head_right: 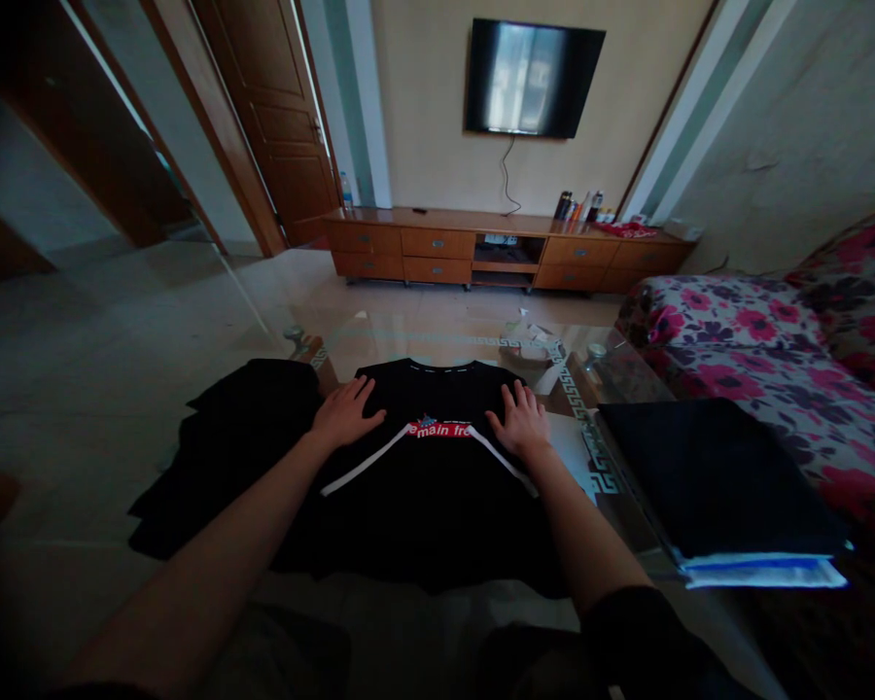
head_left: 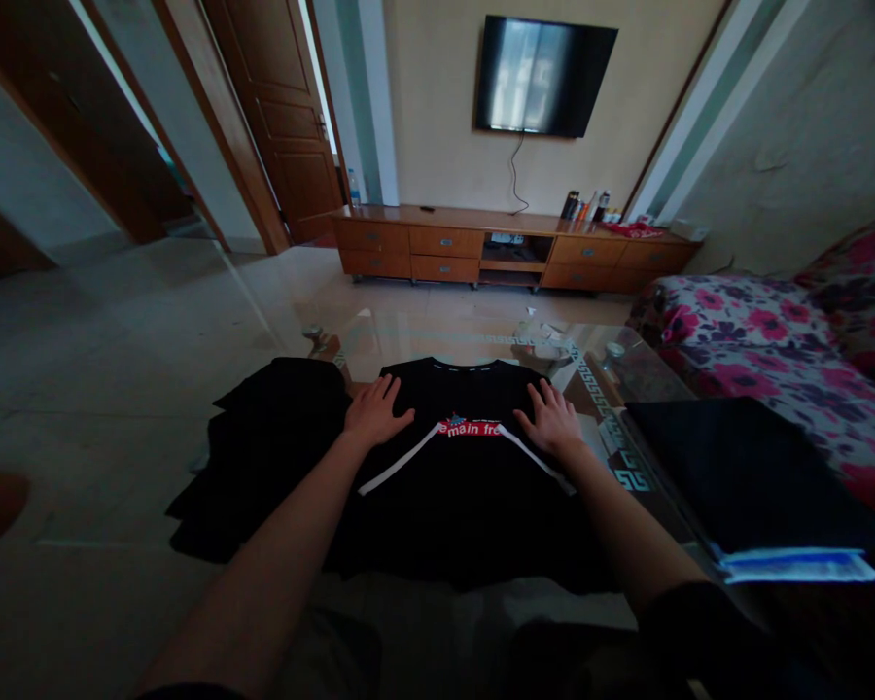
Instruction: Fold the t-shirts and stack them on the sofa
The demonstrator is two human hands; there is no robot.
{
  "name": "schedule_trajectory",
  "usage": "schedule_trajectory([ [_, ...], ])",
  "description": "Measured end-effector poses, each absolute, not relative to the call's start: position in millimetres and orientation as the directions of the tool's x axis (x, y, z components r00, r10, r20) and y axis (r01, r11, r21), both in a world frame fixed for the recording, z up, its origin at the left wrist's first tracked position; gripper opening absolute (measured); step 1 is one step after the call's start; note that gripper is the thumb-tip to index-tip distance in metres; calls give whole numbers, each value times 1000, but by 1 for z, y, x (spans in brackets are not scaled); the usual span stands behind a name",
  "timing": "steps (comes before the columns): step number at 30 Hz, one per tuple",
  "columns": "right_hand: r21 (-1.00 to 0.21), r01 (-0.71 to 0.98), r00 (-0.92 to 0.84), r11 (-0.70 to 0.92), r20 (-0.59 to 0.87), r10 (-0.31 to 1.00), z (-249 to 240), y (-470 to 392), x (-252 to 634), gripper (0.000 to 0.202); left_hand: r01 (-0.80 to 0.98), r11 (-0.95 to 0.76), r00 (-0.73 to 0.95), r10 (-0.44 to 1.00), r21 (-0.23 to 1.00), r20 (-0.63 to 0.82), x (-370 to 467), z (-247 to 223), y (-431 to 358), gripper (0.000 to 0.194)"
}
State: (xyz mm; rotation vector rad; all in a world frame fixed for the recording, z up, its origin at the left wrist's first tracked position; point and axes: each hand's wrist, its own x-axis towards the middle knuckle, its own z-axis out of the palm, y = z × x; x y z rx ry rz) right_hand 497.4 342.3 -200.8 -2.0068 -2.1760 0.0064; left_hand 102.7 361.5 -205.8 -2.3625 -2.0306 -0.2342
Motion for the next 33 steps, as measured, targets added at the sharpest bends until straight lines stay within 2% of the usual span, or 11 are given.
schedule_trajectory([
  [7, -158, 987, -12, 34, 139, 990, -215, 370, 509, 90, 986, -141, 128, 982, 88, 139, 96, -217, 379, 94],
  [11, -139, 990, -19, 36, 117, 993, -217, 380, 511, 89, 985, -142, 127, 982, 99, 142, 99, -221, 383, 93],
  [15, -154, 988, -8, 25, 111, 994, -213, 383, 509, 83, 988, -93, 66, 975, 120, 210, 105, -217, 382, 78],
  [18, -199, 980, 39, 4, 210, 977, -208, 378, 507, 71, 987, -72, 21, 945, 146, 326, 111, -206, 375, 59],
  [21, -211, 976, 20, 59, 353, 935, -200, 370, 508, 58, 976, -179, 116, 912, 128, 393, 117, -194, 365, 48],
  [23, -203, 970, -53, 135, 368, 928, -193, 364, 512, 55, 959, -263, 200, 890, 103, 409, 121, -188, 356, 43],
  [29, -245, 935, -210, 257, 204, 956, -185, 324, 533, 61, 885, -446, 389, 866, 135, 316, 117, -185, 321, 44],
  [33, -234, 938, -226, 254, 142, 964, -199, 284, 544, 64, 858, -476, 432, 873, 196, 228, 101, -186, 290, 54],
])
